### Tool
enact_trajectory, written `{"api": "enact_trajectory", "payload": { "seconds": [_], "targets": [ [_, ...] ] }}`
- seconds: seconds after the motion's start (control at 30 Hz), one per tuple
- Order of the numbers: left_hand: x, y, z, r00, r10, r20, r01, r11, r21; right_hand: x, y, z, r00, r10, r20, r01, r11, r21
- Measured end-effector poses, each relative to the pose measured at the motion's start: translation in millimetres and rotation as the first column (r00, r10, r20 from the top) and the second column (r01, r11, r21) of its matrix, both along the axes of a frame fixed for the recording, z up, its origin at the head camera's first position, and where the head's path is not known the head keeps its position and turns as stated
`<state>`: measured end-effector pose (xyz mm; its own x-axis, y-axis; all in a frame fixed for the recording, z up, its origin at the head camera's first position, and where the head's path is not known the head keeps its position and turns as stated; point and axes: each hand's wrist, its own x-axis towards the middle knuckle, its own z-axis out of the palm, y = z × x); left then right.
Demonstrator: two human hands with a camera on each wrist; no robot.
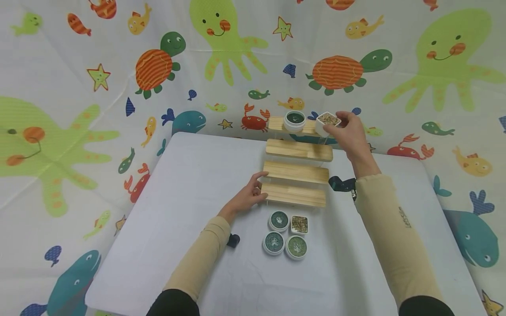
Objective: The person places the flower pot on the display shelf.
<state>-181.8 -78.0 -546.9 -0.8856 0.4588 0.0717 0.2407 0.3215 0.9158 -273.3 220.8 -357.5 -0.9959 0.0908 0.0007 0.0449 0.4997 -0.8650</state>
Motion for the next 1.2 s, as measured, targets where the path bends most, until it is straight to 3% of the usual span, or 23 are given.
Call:
{"api": "enact_trajectory", "payload": {
  "seconds": [1.2],
  "targets": [
    [-2.8, 4.4, -1.8, 1.0, 0.01, 0.009, -0.011, 1.0, 0.023, -9.5, -1.6, -2.6, 0.996, 0.066, -0.052, -0.067, 0.997, -0.025]
  ]
}}
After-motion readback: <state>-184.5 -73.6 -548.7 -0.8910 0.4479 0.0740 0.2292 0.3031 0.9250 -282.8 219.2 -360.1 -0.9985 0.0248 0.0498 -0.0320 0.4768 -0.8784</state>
